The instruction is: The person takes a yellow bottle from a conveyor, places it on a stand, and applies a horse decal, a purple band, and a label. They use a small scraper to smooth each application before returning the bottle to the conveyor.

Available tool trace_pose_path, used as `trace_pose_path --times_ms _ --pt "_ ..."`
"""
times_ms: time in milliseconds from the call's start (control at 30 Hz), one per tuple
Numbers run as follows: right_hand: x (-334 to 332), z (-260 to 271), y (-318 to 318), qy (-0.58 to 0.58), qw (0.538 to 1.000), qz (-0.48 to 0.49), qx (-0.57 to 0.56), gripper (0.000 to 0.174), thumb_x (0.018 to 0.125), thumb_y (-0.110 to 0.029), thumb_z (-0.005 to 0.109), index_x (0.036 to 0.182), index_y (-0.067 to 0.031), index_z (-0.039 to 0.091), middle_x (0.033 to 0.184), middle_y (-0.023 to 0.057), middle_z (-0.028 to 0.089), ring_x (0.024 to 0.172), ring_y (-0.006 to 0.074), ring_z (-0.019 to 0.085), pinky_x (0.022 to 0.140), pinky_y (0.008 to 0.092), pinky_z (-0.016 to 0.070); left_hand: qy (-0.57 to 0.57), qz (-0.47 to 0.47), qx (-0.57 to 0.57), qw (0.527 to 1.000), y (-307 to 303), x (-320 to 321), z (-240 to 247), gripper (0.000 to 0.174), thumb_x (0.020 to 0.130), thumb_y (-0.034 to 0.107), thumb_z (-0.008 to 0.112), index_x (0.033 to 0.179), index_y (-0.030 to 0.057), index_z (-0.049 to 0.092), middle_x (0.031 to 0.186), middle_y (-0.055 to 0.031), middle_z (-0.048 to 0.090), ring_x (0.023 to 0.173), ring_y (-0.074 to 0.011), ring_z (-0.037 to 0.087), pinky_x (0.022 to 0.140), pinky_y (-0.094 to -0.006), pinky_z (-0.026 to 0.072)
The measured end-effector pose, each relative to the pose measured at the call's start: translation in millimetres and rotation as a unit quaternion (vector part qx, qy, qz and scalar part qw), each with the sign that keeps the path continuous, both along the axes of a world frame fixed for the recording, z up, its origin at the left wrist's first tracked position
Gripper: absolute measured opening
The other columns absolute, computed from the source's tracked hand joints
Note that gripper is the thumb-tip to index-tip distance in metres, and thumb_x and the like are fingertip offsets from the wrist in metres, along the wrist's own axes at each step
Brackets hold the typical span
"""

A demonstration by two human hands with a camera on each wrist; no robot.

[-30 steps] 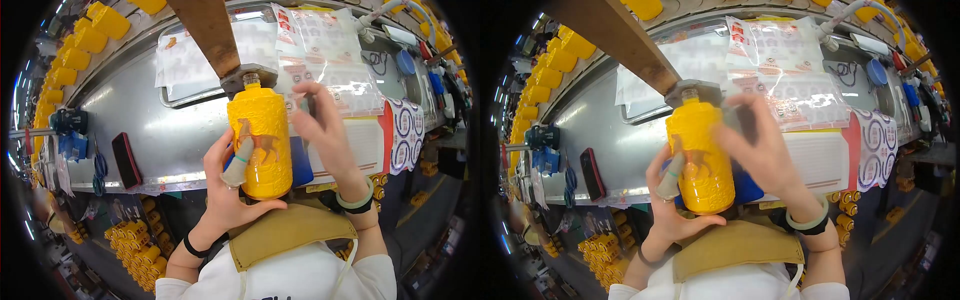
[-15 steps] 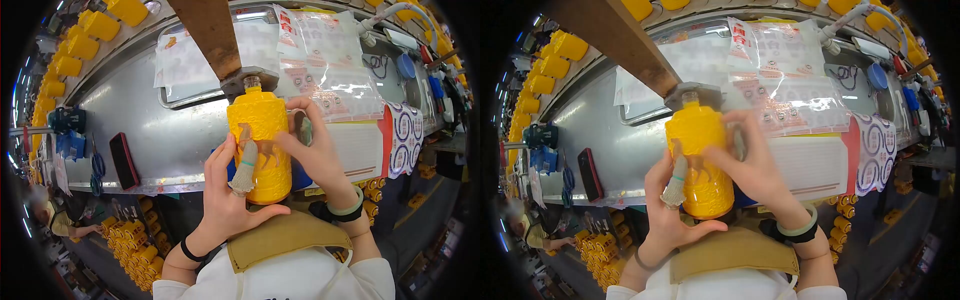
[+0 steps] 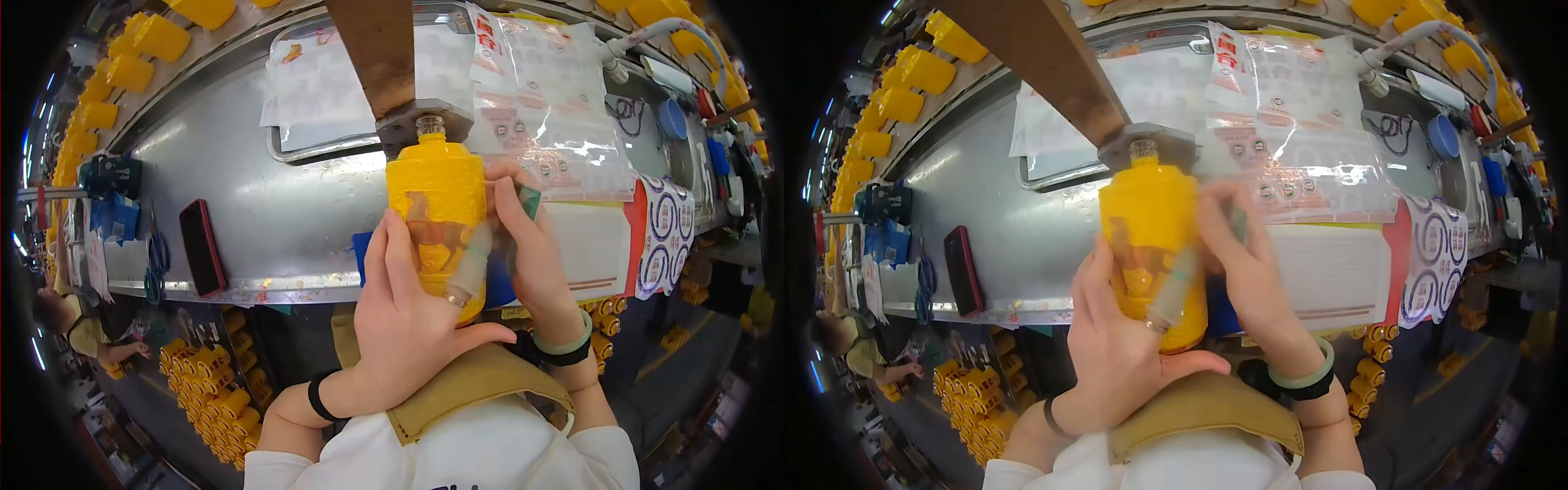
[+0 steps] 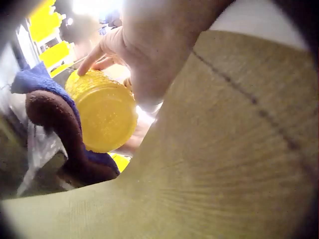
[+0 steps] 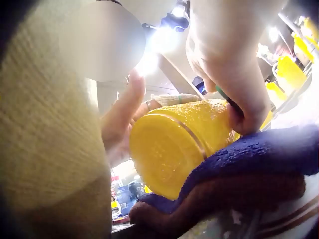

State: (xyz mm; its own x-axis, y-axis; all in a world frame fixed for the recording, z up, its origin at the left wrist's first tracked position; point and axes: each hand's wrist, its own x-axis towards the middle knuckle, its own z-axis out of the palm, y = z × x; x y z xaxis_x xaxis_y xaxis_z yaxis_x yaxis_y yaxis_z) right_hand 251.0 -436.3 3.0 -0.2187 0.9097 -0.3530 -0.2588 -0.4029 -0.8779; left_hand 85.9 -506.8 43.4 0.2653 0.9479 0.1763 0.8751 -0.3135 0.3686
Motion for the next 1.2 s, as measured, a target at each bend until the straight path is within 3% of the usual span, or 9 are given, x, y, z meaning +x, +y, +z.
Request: trace_pose_path --times_ms 167,433,567,733,967,1033,1133,1167,1200 --pt "3 -2 0 0.022 1.0 0.002 -0.003 0.025 0.111 -0.034 0.048 0.129 -0.0157 0.052 0.102 -0.0027 0.064 0.092 0.0036 0.059 0.076 0.0205 0.0458 -0.034 0.01 0.034 0.999 0 -4 -10 0.089 0.07 0.074 0.074 0.133 0.0112 0.069 0.14 -0.0414 0.042 0.121 -0.0553 0.052 0.098 -0.0496 0.0537" --pt "2 2 0 -0.005 1.0 0.001 0.003 0.024 0.111 -0.032 0.049 0.129 -0.0162 0.053 0.095 -0.0065 0.059 0.081 0.0015 0.053 0.069 0.0189 0.0401 -0.243 -0.026 0.064 0.967 -7 -32 -40 0.101 0.068 0.059 0.089 0.133 -0.0116 0.058 0.145 -0.0328 0.046 0.129 -0.0537 0.052 0.105 -0.0513 0.0498" --pt "1 4 -2 0.003 1.0 -0.002 0.01 0.023 0.111 -0.03 0.049 0.129 -0.0158 0.053 0.092 -0.0079 0.055 0.078 0.0006 0.048 0.067 0.0187 0.0374 -0.334 0.012 0.011 0.942 -11 -26 -44 0.096 0.069 0.059 0.087 0.133 -0.0071 0.061 0.147 -0.0321 0.044 0.13 -0.0533 0.052 0.106 -0.0511 0.0494" --pt "-1 4 -2 0.004 1.0 -0.012 0.006 0.022 0.11 -0.028 0.05 0.129 -0.0152 0.053 0.093 -0.0083 0.054 0.078 -0.0002 0.047 0.066 0.0175 0.0365 -0.161 0.002 0.043 0.986 -6 -23 -24 0.086 0.07 0.065 0.083 0.13 0.0049 0.068 0.144 -0.0327 0.044 0.124 -0.0503 0.055 0.098 -0.047 0.0544" --pt "-5 9 -2 0.011 0.999 -0.053 -0.007 0.022 0.105 -0.017 0.059 0.126 -0.0091 0.055 0.086 -0.0079 0.05 0.076 0.0022 0.043 0.069 0.021 0.0349 -0.14 0.018 0.043 0.989 3 -25 -23 0.096 0.065 0.071 0.082 0.13 0.0015 0.067 0.138 -0.0288 0.049 0.113 -0.0442 0.06 0.085 -0.0431 0.0583" --pt "0 14 4 -0.122 0.989 -0.005 0.079 0.029 0.103 -0.01 0.06 0.13 -0.0044 0.055 0.09 -0.0058 0.053 0.082 0.0019 0.047 0.073 0.0206 0.0391 -0.243 0.011 0.053 0.969 4 -29 -33 0.106 0.061 0.068 0.087 0.135 -0.0032 0.06 0.141 -0.0268 0.048 0.115 -0.0424 0.061 0.091 -0.0439 0.0566" --pt "21 40 18 -0.18 0.97 0.083 0.139 0.039 0.1 -0.004 0.059 0.139 -0.0002 0.054 0.097 -0.0031 0.055 0.09 0.0028 0.051 0.076 0.0193 0.0417 -0.27 -0.005 -0.007 0.963 1 -39 -43 0.111 0.059 0.061 0.092 0.139 -0.0061 0.054 0.146 -0.0248 0.047 0.116 -0.0416 0.061 0.097 -0.0447 0.0535" --pt "25 48 23 -0.22 0.959 0.083 0.157 0.045 0.101 0.0 0.056 0.145 0.0008 0.051 0.099 -0.002 0.055 0.088 0.0036 0.052 0.074 0.0192 0.0431 -0.297 0.0 -0.007 0.955 -1 -33 -48 0.103 0.062 0.043 0.098 0.14 -0.0058 0.053 0.143 -0.0244 0.052 0.118 -0.0423 0.061 0.102 -0.0454 0.0507" --pt "17 52 26 -0.218 0.953 0.042 0.207 0.047 0.099 0.002 0.055 0.146 0.0 0.052 0.097 -0.0007 0.058 0.086 0.0072 0.055 0.074 0.0213 0.0444 -0.3 0.001 -0.005 0.954 -4 -31 -54 0.103 0.062 0.043 0.098 0.14 -0.0058 0.053 0.143 -0.0244 0.052 0.118 -0.0423 0.061 0.102 -0.0454 0.0507"
